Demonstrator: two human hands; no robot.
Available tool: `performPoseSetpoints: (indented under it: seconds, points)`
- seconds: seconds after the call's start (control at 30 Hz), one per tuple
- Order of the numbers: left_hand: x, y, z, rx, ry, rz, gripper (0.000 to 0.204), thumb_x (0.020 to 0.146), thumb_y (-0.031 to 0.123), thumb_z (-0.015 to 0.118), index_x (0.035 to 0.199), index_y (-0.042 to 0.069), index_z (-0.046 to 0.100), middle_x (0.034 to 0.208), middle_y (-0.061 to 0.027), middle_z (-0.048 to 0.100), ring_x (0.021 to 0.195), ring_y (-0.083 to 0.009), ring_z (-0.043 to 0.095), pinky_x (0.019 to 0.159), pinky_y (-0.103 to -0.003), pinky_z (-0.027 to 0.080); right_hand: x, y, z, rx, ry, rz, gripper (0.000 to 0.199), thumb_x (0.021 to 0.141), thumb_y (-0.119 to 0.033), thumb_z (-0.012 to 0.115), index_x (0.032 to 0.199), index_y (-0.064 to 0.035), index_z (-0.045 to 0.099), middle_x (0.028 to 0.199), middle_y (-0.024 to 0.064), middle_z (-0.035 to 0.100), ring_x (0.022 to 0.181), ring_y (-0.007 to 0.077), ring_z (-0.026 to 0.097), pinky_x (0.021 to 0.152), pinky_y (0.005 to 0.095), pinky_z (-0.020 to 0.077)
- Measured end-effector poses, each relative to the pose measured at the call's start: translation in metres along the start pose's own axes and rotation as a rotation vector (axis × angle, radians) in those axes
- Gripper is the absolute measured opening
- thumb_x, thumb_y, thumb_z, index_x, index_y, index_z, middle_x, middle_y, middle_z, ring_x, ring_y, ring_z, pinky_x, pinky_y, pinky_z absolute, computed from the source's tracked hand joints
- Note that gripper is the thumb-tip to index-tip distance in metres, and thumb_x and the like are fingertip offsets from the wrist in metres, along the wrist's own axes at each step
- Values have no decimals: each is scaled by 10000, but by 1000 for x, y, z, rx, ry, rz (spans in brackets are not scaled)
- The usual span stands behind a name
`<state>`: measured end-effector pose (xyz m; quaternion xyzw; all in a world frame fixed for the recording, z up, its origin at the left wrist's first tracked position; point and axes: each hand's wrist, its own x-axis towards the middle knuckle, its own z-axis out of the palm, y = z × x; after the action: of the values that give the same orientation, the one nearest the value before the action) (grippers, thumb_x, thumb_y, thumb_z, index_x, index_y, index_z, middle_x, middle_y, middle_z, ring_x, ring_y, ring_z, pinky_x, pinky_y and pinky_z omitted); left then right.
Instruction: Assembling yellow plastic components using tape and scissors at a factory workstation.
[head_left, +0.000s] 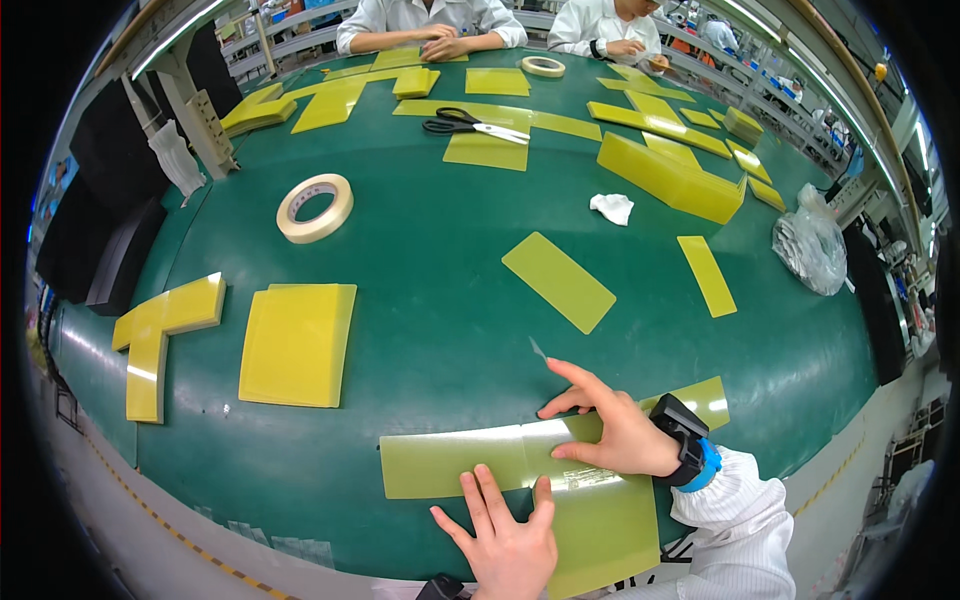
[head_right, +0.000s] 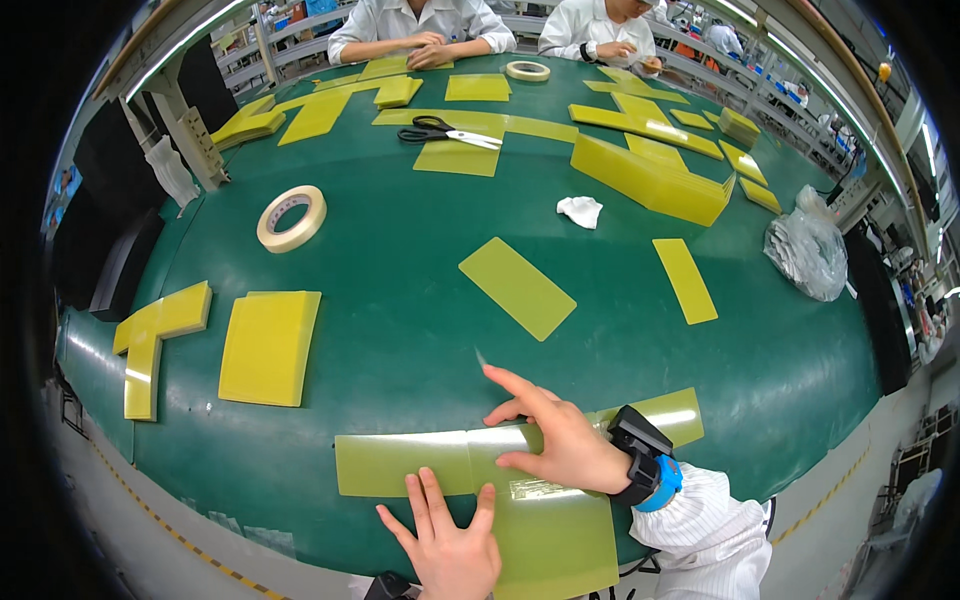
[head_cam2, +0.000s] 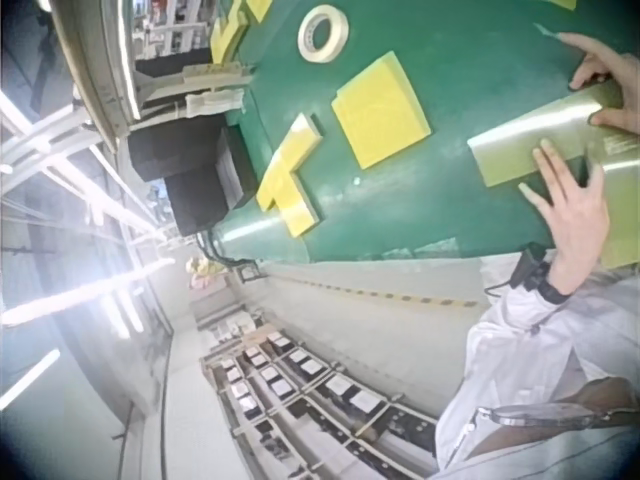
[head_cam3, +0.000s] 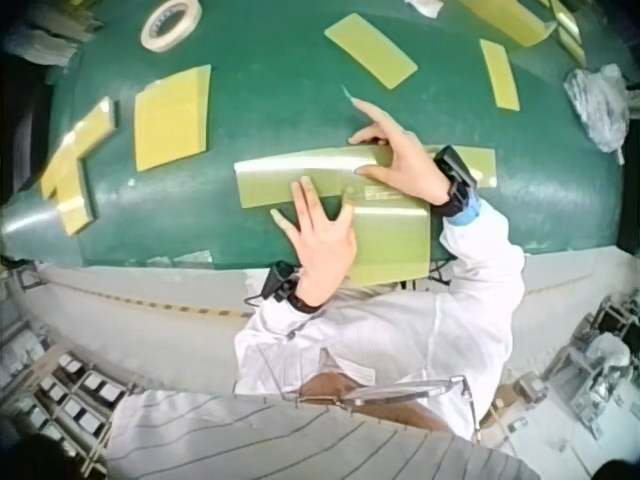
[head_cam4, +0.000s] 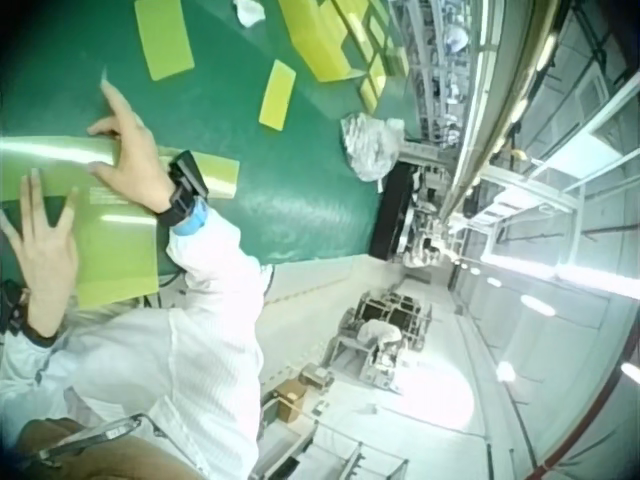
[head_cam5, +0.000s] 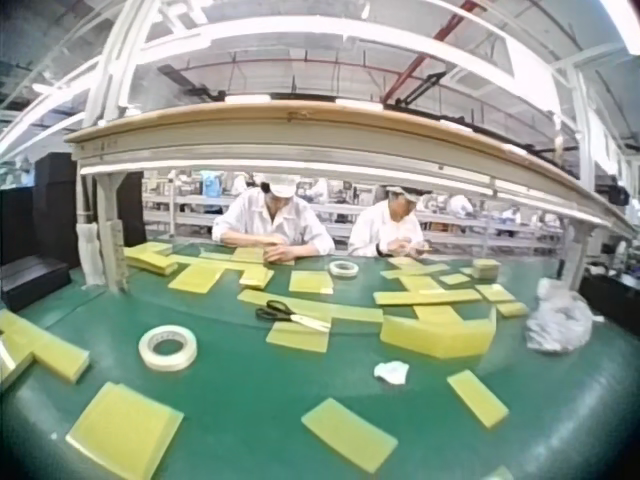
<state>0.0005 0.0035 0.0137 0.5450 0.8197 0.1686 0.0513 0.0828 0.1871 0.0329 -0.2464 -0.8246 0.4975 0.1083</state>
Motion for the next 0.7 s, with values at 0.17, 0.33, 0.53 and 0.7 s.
performPoseSetpoints:
  seconds: [0.17,0.33,0.53,0.7]
  points:
    - [0,1,1,-22,-28,-17,436,776,201,567,1211,223,581,1408,-331,289,1342,-464,240,1009,-706,124,-1,2,0,42,-8,-23,895,686,-10,739,1434,-117,259,1075,51,639,1135,304,515,959,392,411]
    - [0,0,-2,-37,-81,-22,463,772,191,567,1235,221,564,1413,-339,268,1349,-472,216,1016,-697,122,0,5,2,46,-6,-35,877,689,-12,736,1424,-107,267,1068,49,637,1153,308,505,978,395,398]
    - [0,0,-3,-48,-111,-19,450,785,182,560,1235,207,562,1400,-362,263,1339,-495,215,1021,-690,127,0,6,1,41,-16,-31,866,700,-19,726,1425,-108,261,1066,53,636,1167,309,494,982,396,393]
    - [1,-1,-1,-74,-41,-8,407,797,170,555,1201,200,587,1385,-373,281,1312,-508,263,1027,-653,205,1,6,1,39,-18,-31,861,703,-22,724,1424,-109,262,1068,56,635,1168,313,492,985,400,388]
